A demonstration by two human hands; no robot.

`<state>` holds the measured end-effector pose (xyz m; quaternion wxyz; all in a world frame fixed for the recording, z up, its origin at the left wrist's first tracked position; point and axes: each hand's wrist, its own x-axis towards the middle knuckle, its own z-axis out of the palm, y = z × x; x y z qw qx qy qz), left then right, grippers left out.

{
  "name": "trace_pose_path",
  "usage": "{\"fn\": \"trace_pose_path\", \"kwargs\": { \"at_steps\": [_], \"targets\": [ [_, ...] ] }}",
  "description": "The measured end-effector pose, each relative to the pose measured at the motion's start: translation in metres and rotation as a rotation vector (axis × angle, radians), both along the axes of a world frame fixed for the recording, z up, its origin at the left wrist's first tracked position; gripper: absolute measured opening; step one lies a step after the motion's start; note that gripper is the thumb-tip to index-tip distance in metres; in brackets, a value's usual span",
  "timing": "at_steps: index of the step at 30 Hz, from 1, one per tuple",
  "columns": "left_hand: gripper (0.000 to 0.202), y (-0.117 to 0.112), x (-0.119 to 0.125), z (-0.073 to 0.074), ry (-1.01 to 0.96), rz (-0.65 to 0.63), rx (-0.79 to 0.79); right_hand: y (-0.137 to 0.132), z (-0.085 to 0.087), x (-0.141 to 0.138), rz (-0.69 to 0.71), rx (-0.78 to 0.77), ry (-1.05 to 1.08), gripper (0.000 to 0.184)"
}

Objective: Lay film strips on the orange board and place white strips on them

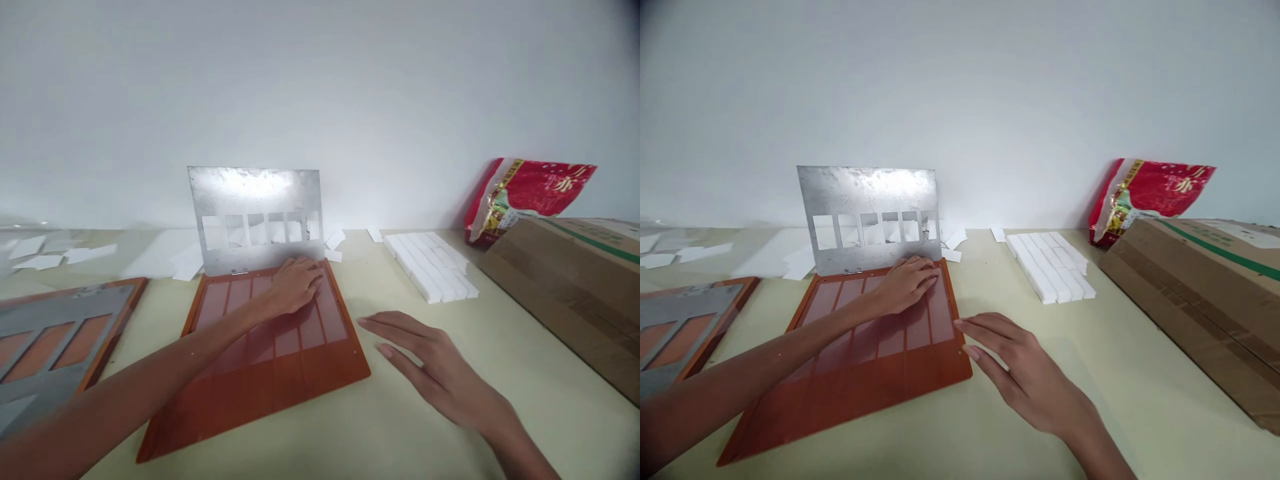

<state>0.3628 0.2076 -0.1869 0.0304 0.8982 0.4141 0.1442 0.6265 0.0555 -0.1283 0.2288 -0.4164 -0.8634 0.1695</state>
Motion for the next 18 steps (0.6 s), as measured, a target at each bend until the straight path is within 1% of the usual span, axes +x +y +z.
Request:
{"fn": "trace_pose_path", "kwargs": {
  "at_steps": [2,3,5,7,9,11,13,14,15,16,17,18],
  "targets": [
    [0.037,0.002,-0.001,-0.001,-0.008,0.017,-0.008,-0.013,0.012,0.019,-0.077,0.086,-0.087,0.042],
    [0.037,0.003,-0.001,-0.001,-0.015,0.025,-0.013,-0.019,0.013,0.031,-0.12,0.129,-0.127,0.042],
    [0.038,0.003,-0.001,0.003,-0.036,0.041,-0.031,-0.029,0.006,0.056,-0.23,0.209,-0.192,0.043],
    [0.038,-0.002,0.0,0.011,-0.066,0.046,-0.062,-0.038,-0.012,0.083,-0.354,0.257,-0.235,0.045],
    [0.04,-0.016,0.005,0.022,-0.106,0.04,-0.105,-0.048,-0.036,0.106,-0.498,0.259,-0.263,0.051],
    [0.047,-0.039,0.014,0.033,-0.144,0.03,-0.166,-0.059,-0.061,0.122,-0.519,0.239,-0.321,0.061],
    [0.055,-0.069,0.031,0.041,-0.162,0.007,-0.265,-0.072,-0.083,0.127,-0.45,0.221,-0.389,0.068],
    [0.058,-0.084,0.042,0.043,-0.195,-0.041,-0.377,-0.079,-0.091,0.126,-0.408,0.225,-0.414,0.069],
    [0.061,-0.097,0.055,0.043,-0.199,-0.138,-0.431,-0.086,-0.098,0.123,-0.375,0.254,-0.422,0.071],
    [0.063,-0.11,0.07,0.042,-0.16,-0.265,-0.453,-0.093,-0.104,0.119,-0.371,0.291,-0.418,0.074],
    [0.062,-0.12,0.085,0.04,-0.099,-0.403,-0.439,-0.099,-0.11,0.115,-0.372,0.329,-0.405,0.075],
    [0.061,-0.128,0.101,0.037,-0.039,-0.503,-0.397,-0.106,-0.114,0.11,-0.377,0.347,-0.386,0.076]
  ]
}}
